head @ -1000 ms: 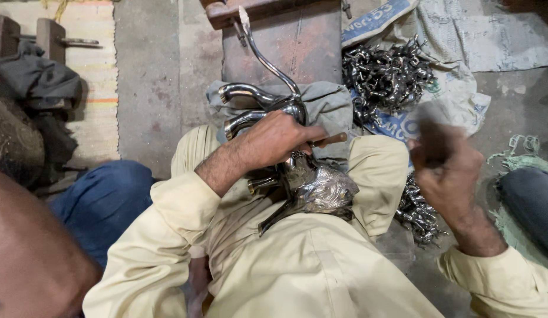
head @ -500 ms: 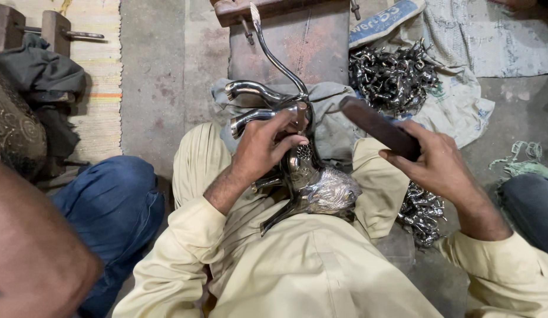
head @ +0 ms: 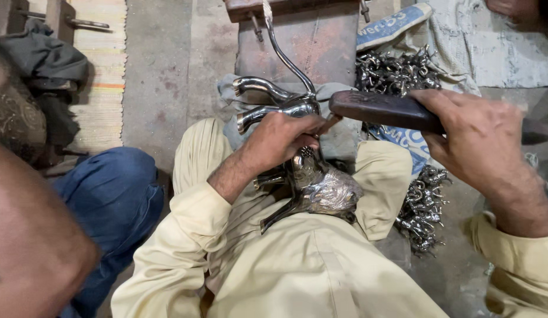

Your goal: The person sits on the floor and uses a hammer and chisel to shape a silver-colored metal object resembling an animal. They repeatedly strike the chisel against the object's surface to refine its contours.

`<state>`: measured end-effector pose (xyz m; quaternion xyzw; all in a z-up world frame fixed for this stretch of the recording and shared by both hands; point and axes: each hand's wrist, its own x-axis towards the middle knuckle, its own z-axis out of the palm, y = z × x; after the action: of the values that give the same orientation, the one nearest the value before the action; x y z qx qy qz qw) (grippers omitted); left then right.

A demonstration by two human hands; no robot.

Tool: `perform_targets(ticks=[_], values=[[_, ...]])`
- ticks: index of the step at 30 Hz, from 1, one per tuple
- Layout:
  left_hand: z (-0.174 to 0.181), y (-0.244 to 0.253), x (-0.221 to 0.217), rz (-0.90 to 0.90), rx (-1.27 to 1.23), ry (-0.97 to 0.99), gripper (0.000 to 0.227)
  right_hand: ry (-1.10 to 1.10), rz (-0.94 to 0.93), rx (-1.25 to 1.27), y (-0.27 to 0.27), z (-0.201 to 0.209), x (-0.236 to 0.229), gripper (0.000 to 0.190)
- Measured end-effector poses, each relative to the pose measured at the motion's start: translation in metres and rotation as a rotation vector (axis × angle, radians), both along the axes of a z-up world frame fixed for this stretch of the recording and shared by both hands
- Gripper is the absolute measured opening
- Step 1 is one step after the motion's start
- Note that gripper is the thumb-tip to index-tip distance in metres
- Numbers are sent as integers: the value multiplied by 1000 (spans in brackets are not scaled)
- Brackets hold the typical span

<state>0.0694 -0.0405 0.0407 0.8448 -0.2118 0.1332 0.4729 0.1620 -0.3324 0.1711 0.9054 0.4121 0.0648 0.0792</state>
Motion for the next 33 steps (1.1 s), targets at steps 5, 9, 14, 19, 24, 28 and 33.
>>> perform_targets(ticks=[5,9,14,19,24,28,33], values=[[2,-1,7,-53,154,78,37,100,-117,98,-15,-16,-3,42],[8,5,7,-63,149,100,36,236,-236,378,-28,-33,-10,42],[9,9,1,-19,6,6,38,76,-36,122,-22,-44,-8,52],[-1,7,-3,3,-55,9,33,188,-215,365,-11,-35,-5,43],[1,10,1,17,41,91,35,-26,87,310,5,-7,-2,41],[0,9,1,21,22,107,33,31,42,191,16,8,0,44],[-3,7,-3,77,-98,76,34,-12,84,131,26,11,6,49]])
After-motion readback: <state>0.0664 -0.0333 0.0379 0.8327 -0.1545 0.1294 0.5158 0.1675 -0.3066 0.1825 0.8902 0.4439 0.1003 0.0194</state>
